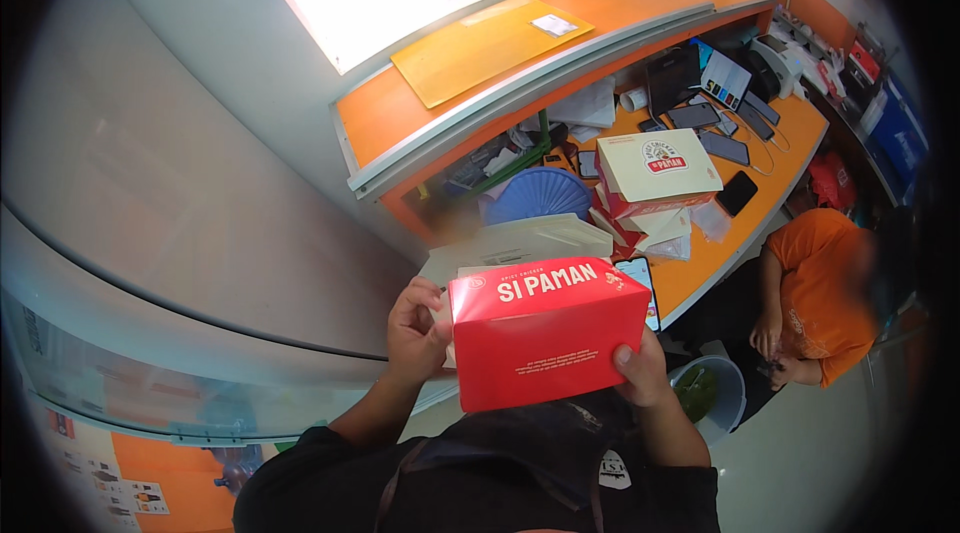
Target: The person folds flat cardboard pieces into small red and white boxes labeled 'SI PAMAN' and stacks them on the counter. The person repeatedly picks up a flat piece, folds the sides, and closes the box.
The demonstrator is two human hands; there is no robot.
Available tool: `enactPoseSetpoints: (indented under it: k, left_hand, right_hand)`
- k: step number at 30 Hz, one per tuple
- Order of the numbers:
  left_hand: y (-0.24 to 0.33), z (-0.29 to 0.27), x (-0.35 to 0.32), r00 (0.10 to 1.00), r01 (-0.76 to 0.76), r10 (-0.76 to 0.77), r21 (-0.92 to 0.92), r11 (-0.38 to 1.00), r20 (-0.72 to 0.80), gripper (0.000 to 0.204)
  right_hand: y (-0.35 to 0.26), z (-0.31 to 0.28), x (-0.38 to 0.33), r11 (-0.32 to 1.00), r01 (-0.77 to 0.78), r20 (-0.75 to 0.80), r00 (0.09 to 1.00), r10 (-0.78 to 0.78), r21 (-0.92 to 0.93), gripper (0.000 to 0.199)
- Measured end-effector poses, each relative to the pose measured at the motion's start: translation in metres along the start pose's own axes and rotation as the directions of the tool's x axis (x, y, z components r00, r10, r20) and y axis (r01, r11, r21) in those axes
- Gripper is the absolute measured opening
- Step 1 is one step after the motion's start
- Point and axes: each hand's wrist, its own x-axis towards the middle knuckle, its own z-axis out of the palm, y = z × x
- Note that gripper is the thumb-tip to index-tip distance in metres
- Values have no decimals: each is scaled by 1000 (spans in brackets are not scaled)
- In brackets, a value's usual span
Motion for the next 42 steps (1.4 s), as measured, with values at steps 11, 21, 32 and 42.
enactPoseSetpoints:
  k: [11,21,32,42]
  left_hand:
    - [34,48,5,988,151,-149,-262,953,28,76]
    - [33,31,4,948,317,-314,-203,926,50,63]
    - [21,16,2,961,272,-277,-242,931,17,77]
    - [25,33,7,888,424,-449,-204,882,-97,60]
  right_hand:
    - [-1,12,4,964,48,-76,995,-70,-261,77]
    - [4,25,6,939,157,-21,985,-172,-306,82]
    - [-19,11,11,942,80,50,996,-68,-326,82]
    - [0,0,12,894,147,28,988,-149,-422,90]
